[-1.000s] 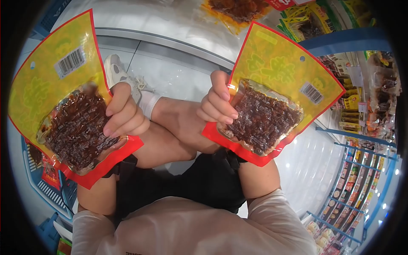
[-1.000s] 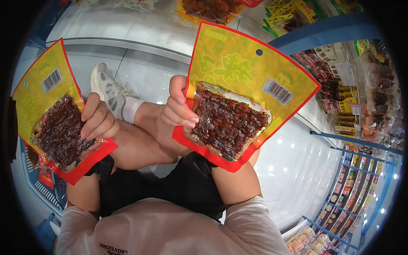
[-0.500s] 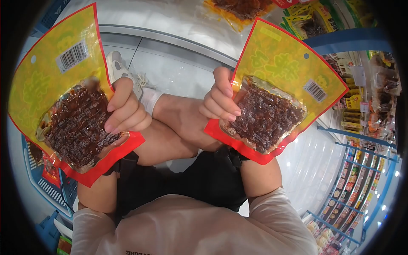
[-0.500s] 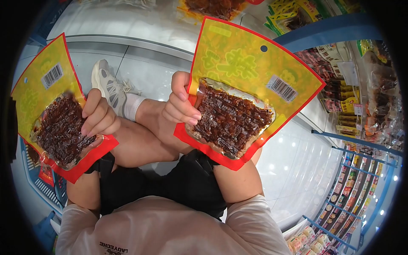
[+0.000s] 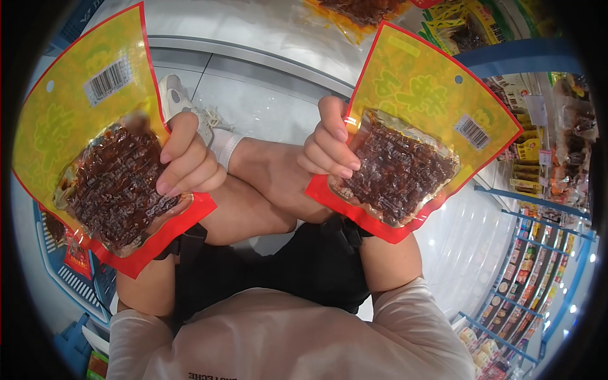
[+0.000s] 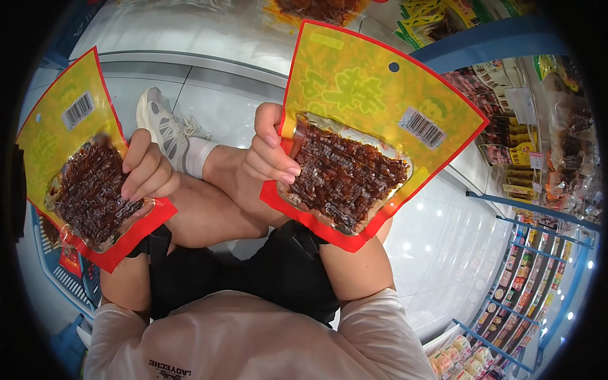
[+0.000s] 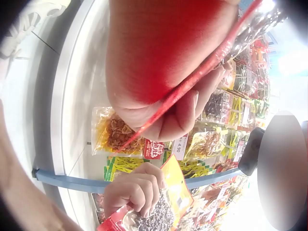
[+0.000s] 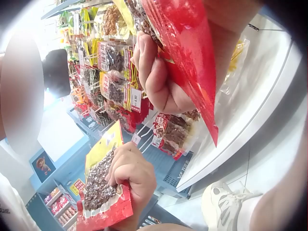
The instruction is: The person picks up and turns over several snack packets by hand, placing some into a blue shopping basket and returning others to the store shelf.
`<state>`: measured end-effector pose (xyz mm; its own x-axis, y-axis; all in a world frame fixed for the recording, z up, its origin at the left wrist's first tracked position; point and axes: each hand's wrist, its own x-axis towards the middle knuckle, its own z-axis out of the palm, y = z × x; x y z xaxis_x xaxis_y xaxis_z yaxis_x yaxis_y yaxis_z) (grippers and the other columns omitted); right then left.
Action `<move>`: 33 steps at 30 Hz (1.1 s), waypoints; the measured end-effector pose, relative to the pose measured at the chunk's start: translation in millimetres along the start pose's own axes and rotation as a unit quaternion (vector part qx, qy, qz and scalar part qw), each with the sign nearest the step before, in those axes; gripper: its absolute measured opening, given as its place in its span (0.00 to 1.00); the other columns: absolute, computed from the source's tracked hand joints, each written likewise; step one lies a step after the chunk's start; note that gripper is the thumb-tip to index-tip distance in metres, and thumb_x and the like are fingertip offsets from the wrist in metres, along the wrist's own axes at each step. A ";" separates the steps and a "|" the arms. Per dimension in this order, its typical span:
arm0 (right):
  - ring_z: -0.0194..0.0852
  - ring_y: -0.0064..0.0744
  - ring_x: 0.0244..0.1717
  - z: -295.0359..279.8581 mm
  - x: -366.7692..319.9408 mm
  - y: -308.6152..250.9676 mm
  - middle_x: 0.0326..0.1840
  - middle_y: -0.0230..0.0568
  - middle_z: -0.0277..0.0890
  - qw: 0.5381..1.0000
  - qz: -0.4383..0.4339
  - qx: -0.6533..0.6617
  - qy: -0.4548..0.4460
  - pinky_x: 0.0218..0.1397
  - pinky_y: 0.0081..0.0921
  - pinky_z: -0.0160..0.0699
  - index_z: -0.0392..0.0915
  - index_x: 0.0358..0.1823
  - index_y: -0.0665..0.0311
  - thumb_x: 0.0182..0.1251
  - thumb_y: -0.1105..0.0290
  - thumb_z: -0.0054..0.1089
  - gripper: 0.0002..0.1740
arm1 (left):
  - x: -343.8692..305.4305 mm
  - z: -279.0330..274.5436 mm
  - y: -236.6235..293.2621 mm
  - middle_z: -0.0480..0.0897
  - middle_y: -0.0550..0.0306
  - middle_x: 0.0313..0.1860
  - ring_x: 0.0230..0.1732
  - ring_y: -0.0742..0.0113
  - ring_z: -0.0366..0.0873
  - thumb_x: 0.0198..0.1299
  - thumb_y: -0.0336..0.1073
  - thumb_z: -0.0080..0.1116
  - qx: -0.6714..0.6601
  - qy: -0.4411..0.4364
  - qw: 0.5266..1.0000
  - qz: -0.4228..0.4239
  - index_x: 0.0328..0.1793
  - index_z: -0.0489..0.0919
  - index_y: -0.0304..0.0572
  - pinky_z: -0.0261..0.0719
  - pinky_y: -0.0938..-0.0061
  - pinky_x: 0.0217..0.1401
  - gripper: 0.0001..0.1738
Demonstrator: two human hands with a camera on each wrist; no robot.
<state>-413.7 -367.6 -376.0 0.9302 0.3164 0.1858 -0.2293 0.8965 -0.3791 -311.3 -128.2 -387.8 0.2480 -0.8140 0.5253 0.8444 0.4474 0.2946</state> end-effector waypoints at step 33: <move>0.71 0.24 0.24 -13.0 -1.4 2.3 0.20 0.34 0.70 0.998 -0.007 0.048 -0.044 0.31 0.20 0.65 0.62 0.35 0.66 0.77 0.74 0.35 0.09 | -3.2 25.6 -8.5 0.71 0.63 0.18 0.20 0.73 0.66 0.69 0.40 0.47 0.003 0.189 0.981 0.051 0.32 0.65 0.46 0.60 0.78 0.33 0.13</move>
<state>-411.8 -370.0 -388.9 0.9053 0.3269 0.2711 -0.2478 0.9250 -0.2881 -331.4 -119.9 -371.6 0.4911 -0.8431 0.2190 0.8031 0.5356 0.2611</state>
